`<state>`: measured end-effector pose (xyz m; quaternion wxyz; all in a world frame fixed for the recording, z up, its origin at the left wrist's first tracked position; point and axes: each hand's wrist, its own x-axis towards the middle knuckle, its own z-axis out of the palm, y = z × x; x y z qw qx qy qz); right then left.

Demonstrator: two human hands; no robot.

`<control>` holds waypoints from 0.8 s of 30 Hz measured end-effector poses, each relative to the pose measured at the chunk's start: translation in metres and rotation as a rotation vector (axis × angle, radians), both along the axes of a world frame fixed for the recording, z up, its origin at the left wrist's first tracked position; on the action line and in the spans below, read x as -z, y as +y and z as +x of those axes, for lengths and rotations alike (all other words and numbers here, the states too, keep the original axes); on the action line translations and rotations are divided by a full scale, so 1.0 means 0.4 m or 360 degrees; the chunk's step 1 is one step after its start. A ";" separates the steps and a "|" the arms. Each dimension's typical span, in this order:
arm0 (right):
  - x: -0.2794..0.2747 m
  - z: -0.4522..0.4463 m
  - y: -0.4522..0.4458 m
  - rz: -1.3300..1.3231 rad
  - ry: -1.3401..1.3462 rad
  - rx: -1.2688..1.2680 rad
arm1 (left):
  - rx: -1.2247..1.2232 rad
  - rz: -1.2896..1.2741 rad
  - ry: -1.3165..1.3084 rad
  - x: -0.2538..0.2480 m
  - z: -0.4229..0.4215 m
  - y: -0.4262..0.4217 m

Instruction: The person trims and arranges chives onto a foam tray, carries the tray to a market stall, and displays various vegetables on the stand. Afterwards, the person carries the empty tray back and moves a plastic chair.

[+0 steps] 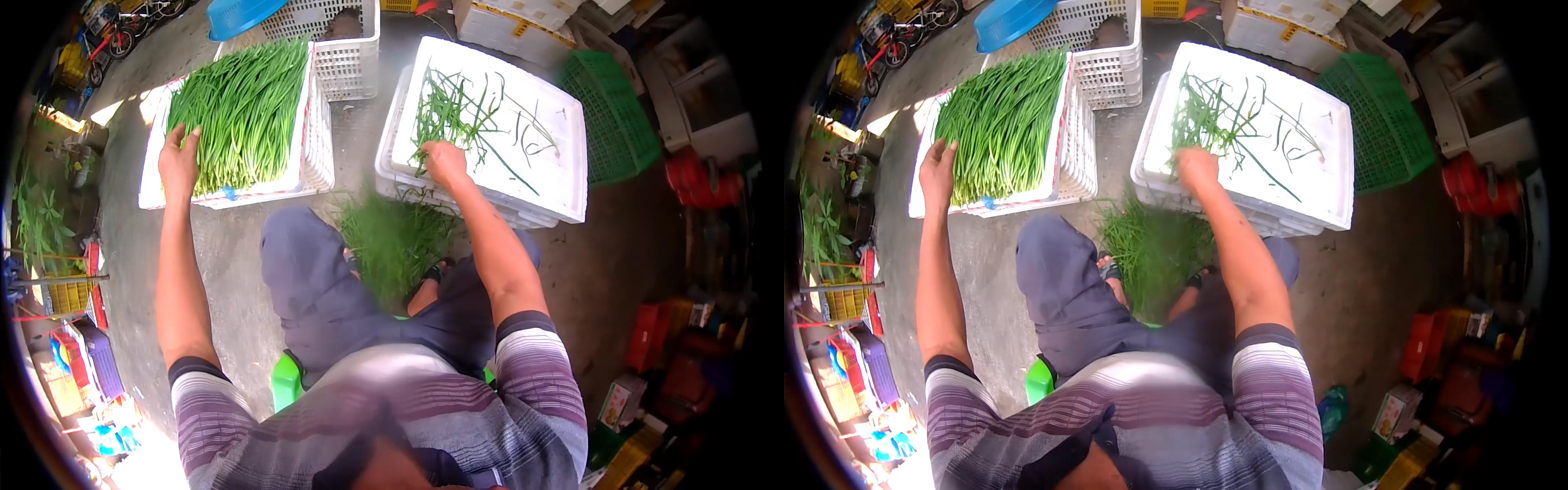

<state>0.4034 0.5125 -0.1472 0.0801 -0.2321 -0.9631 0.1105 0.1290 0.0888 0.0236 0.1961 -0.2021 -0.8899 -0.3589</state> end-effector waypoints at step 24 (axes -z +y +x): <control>-0.046 0.285 -0.270 -0.0764 0.0840 -0.0017 | 0.1043 0.0398 -0.1723 0.305 0.666 0.426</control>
